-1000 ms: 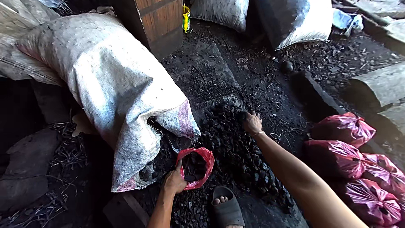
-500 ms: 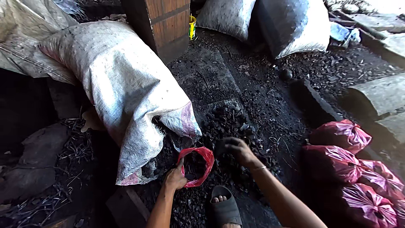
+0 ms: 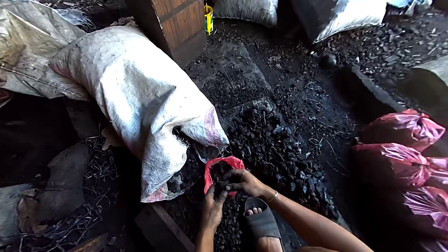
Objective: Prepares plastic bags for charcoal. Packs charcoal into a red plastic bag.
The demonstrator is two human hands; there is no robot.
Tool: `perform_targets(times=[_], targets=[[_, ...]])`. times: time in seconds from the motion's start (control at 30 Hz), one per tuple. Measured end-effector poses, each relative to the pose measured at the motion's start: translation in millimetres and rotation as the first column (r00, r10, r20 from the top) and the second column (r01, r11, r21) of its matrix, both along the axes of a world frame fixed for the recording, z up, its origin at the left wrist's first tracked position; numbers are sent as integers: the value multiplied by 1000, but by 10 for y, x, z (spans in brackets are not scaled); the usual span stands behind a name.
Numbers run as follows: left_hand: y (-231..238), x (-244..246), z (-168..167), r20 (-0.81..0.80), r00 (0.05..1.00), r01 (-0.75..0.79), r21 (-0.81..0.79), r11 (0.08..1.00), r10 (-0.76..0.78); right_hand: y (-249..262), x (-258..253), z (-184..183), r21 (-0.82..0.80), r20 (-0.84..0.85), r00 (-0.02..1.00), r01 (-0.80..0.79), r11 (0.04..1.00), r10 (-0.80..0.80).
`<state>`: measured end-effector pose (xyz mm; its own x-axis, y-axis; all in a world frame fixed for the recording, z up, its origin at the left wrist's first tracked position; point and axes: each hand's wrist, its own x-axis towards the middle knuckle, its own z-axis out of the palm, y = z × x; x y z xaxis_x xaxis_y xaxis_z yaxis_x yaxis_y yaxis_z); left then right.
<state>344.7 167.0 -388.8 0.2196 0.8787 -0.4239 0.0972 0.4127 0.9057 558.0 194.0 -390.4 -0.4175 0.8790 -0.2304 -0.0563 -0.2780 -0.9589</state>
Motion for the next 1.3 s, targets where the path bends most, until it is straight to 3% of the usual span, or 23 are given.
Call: perform_targets(times=[0.1,0.2,0.37,0.53,0.67,0.77,0.87,0.97,1.03,1.17,1.3], targets=[[-9,27,-53,-75,997,6,48,999,-2,-23,-23,1,28,169,985,38,999,-42],[-15,77,-100,-225,974,3,70,998,13,-72,-82,-75,4,216,967,137,991,-135],[-59,141,-133,-494,869,54,66,996,-14,-121,-128,-167,98,405,884,213,972,-234],[-71,140,-126,-489,872,44,119,992,20,-27,33,-156,130,395,865,281,951,-310],[139,217,-16,-664,747,147,216,965,34,74,253,-130,40,279,841,472,880,-464],[336,200,-32,-756,649,289,144,946,-83,82,344,-130,13,240,851,479,878,-468],[420,165,71,-657,754,255,249,934,-31,22,384,-90,33,167,923,345,938,-346],[409,158,202,-240,955,216,165,962,-174,-28,302,-41,88,105,984,136,987,-145],[401,160,176,-84,975,218,146,965,-208,-2,213,11,108,115,990,70,992,-82],[401,116,123,-173,979,139,164,977,-111,34,87,30,190,242,968,22,981,-68],[397,128,141,-317,946,133,171,976,-73,22,-8,-111,266,314,936,74,961,-159]])
